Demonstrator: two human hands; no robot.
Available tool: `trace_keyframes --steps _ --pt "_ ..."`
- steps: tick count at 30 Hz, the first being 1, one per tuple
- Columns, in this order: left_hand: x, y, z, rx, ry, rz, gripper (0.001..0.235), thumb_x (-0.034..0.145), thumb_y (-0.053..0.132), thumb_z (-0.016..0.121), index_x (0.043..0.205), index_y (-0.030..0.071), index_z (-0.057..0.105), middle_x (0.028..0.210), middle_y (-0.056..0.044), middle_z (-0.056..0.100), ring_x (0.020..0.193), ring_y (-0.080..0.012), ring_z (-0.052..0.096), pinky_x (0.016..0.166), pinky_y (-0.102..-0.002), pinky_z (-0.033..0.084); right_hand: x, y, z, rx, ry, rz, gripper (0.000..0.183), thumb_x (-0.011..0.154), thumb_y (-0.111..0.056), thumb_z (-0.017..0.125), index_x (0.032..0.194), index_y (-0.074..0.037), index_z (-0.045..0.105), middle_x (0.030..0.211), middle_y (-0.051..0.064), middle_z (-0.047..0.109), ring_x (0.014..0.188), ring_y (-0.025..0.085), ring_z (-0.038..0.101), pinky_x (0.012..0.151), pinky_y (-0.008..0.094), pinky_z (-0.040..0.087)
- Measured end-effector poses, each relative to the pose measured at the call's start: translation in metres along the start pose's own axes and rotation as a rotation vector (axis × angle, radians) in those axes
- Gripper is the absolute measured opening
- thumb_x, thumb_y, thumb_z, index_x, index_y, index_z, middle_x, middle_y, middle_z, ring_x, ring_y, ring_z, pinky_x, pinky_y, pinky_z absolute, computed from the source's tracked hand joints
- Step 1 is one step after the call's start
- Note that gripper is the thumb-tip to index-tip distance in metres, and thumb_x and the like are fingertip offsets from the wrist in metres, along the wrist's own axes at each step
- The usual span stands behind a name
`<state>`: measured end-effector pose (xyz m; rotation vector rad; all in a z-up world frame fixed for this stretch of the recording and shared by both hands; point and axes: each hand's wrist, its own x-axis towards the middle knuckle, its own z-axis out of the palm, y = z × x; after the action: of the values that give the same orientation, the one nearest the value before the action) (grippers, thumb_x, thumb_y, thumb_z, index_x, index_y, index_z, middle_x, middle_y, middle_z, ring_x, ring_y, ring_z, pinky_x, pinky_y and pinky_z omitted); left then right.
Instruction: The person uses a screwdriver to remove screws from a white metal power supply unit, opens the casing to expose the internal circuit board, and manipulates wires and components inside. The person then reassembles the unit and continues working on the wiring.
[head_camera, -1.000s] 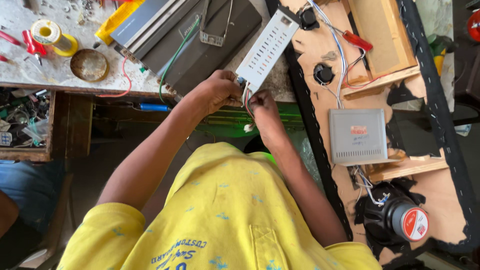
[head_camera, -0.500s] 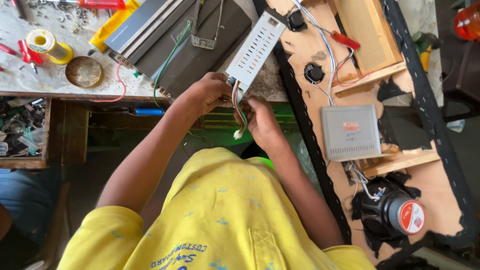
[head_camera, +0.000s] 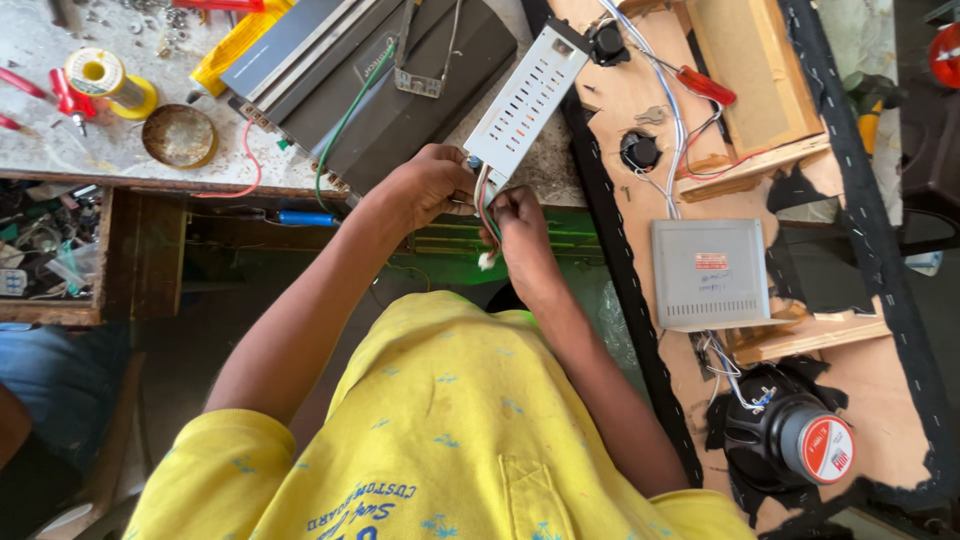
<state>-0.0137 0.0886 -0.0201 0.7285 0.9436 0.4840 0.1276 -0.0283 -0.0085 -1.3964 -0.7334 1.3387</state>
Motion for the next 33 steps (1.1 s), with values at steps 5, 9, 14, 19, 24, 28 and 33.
trace_keyframes --steps 5,9,14,19,24,28,33 --pt "-0.0029 0.0019 -0.0011 -0.023 0.000 0.021 0.022 0.079 -0.005 0.072 0.099 -0.002 0.063 0.085 -0.011 0.071 0.074 -0.0239 0.073 0.070 -0.038 0.063 0.0036 -0.0004 0.0036 0.213 0.078 0.196 0.006 0.101 -0.016 0.047 0.099 -0.011 0.049 0.084 0.006 0.059 0.057 0.018 0.058 0.052 0.033 0.048" --pt "-0.0040 0.0067 0.0013 -0.009 -0.010 -0.019 0.022 0.079 -0.003 0.072 0.100 -0.002 0.064 0.086 -0.012 0.073 0.075 -0.0232 0.074 0.070 -0.037 0.062 0.0049 -0.0002 -0.0013 -0.043 0.040 0.037 0.005 0.100 -0.010 0.051 0.102 -0.006 0.052 0.088 0.005 0.058 0.064 0.015 0.056 0.057 0.031 0.046" --pt "-0.0066 0.0074 0.0000 -0.013 -0.011 -0.023 0.022 0.078 -0.003 0.071 0.099 0.000 0.064 0.086 -0.010 0.074 0.076 -0.0228 0.075 0.072 -0.038 0.063 0.0020 0.0013 0.0012 -0.131 0.008 -0.248 0.011 0.096 -0.002 0.056 0.108 -0.002 0.054 0.096 0.007 0.059 0.082 0.015 0.060 0.074 0.031 0.050" --pt "-0.0053 0.0063 -0.0014 0.003 -0.025 -0.011 0.021 0.082 -0.001 0.075 0.101 -0.002 0.065 0.089 -0.011 0.073 0.077 -0.0226 0.073 0.073 -0.037 0.061 0.0046 -0.0061 0.0050 0.056 0.056 0.111 0.018 0.104 -0.017 0.043 0.102 -0.006 0.057 0.085 0.005 0.058 0.067 0.015 0.053 0.059 0.031 0.046" --pt "-0.0050 0.0070 -0.0009 -0.010 -0.020 -0.008 0.025 0.078 -0.003 0.073 0.101 -0.004 0.065 0.088 -0.012 0.075 0.077 -0.0236 0.076 0.073 -0.038 0.064 0.0022 -0.0016 0.0068 -0.225 0.093 -0.078 0.009 0.104 -0.013 0.051 0.105 -0.004 0.053 0.092 0.004 0.056 0.078 0.012 0.050 0.068 0.029 0.044" --pt "-0.0072 0.0079 0.0003 0.003 -0.003 -0.021 0.027 0.080 -0.001 0.072 0.105 -0.003 0.063 0.087 -0.014 0.074 0.075 -0.0241 0.075 0.072 -0.038 0.061 0.0027 0.0012 0.0021 0.091 0.036 -0.152 0.013 0.096 -0.001 0.055 0.108 -0.004 0.052 0.096 0.003 0.056 0.085 0.012 0.055 0.079 0.028 0.049" --pt "-0.0078 0.0084 -0.0001 0.029 -0.039 -0.011 0.025 0.082 0.000 0.073 0.106 -0.003 0.066 0.089 -0.012 0.075 0.074 -0.0209 0.073 0.071 -0.035 0.058 0.0053 -0.0050 -0.0018 0.040 0.004 0.140 0.019 0.102 -0.017 0.043 0.098 -0.006 0.058 0.081 0.004 0.057 0.064 0.014 0.053 0.057 0.031 0.045"
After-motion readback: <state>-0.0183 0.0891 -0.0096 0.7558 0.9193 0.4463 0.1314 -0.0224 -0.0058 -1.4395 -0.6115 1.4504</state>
